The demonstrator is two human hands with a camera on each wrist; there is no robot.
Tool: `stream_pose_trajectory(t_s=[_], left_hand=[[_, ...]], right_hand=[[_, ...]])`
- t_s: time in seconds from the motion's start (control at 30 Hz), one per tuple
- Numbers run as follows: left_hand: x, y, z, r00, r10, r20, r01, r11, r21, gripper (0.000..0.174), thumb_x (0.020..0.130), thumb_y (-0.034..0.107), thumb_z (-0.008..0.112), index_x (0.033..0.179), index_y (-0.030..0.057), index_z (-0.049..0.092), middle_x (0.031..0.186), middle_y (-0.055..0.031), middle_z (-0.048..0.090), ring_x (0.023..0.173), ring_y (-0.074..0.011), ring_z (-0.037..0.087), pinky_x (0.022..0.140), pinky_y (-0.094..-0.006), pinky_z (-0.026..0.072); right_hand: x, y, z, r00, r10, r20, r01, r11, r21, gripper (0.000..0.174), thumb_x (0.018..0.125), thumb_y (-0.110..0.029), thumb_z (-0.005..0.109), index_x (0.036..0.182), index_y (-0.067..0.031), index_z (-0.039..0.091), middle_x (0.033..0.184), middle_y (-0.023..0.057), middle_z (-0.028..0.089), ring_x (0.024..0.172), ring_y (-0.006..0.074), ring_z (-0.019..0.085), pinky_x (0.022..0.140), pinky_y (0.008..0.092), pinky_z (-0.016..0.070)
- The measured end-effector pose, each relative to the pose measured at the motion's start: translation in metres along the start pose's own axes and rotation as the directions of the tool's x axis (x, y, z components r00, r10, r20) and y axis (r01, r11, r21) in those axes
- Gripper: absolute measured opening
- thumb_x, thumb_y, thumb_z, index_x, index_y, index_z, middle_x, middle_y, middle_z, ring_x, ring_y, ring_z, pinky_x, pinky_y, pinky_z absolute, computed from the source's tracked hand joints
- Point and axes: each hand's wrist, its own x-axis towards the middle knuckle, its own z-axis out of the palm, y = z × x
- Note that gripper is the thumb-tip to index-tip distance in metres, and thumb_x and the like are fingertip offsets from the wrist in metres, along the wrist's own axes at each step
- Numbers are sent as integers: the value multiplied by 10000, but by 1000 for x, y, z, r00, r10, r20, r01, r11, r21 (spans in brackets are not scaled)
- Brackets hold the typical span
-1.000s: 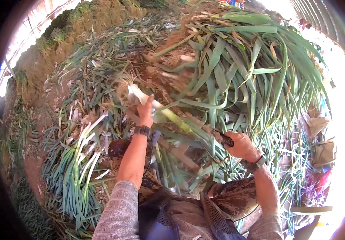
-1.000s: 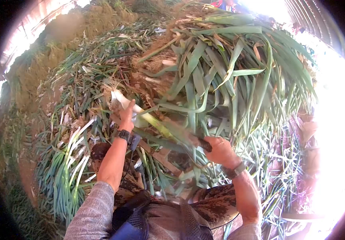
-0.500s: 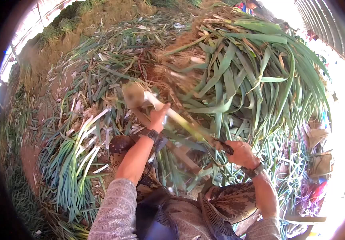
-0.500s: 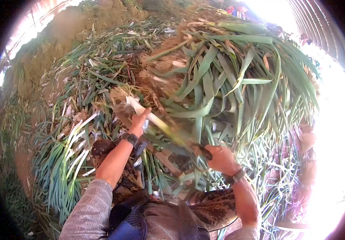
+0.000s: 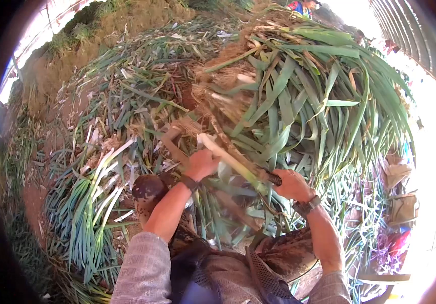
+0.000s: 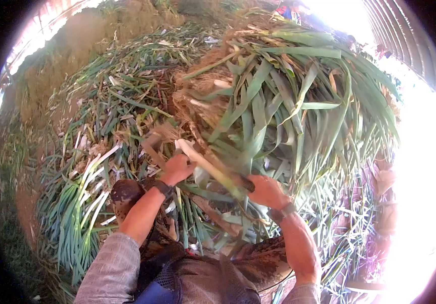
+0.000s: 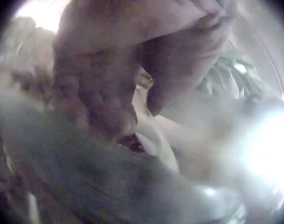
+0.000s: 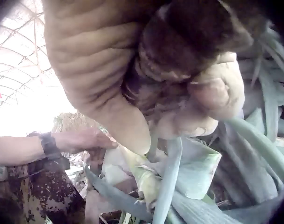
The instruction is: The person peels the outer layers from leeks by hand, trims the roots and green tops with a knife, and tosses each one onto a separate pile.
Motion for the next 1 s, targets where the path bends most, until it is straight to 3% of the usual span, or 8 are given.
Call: stream_pose_trajectory(t_s=[0.07,0.13,0.2,0.4,0.47,0.83,0.97,1.0], left_hand=[[-13,15,-18,887,317,-337,-314,947,65,413,902,356,637,802,-44,658,668,-220,609,556,-340,600,543,-437,458],[-17,27,-21,899,339,-276,-361,932,-33,414,921,366,624,828,-35,676,662,-152,643,559,-288,621,539,-424,469],[-27,43,-21,992,-28,125,71,934,-350,343,948,314,608,952,-21,681,757,-82,683,571,-227,631,546,-385,489],[23,-26,57,985,-155,71,155,639,-753,341,943,309,646,1055,-13,622,927,-104,668,810,-192,654,673,-379,532],[37,-32,58,910,-370,188,302,281,-911,371,922,370,662,1020,14,629,910,-114,660,826,-228,656,677,-411,530],[15,11,11,974,-123,187,172,-124,-977,499,875,425,634,1197,77,482,1110,-80,537,1095,-245,518,959,-449,439],[40,-13,-17,981,-185,66,18,-248,-968,622,882,629,589,1160,77,517,927,-62,589,881,-236,618,819,-435,523],[41,-13,-24,967,-246,68,46,-93,-995,589,895,628,574,1140,93,539,921,-57,603,858,-223,625,767,-417,528]], right_hand=[[-1,3,4,997,-60,-54,57,998,-41,340,756,-220,677,1063,-74,666,835,214,670,856,398,648,774,476,508],[3,3,3,998,-59,9,60,998,-14,342,753,-221,676,1061,-71,670,837,211,673,858,398,649,776,478,510],[6,2,3,995,-71,69,71,997,-3,344,751,-222,675,1058,-69,674,840,208,675,859,399,650,779,480,511],[20,-5,7,997,-75,9,75,997,-1,367,756,-210,657,1087,-50,667,899,219,682,911,400,648,812,482,514],[23,-11,5,993,-117,-23,117,993,-8,399,769,-226,655,1125,-46,651,980,227,678,966,406,636,845,478,511],[15,-11,-9,993,-101,-56,104,994,40,419,788,-248,660,1160,-56,643,964,208,686,946,374,653,848,452,523],[6,-11,-4,995,-104,11,104,994,-16,384,793,-246,668,1131,-66,649,908,200,685,878,378,660,792,457,532],[6,-12,-5,994,-109,10,110,994,-19,384,793,-246,668,1131,-66,649,908,200,685,878,378,660,792,457,532]])
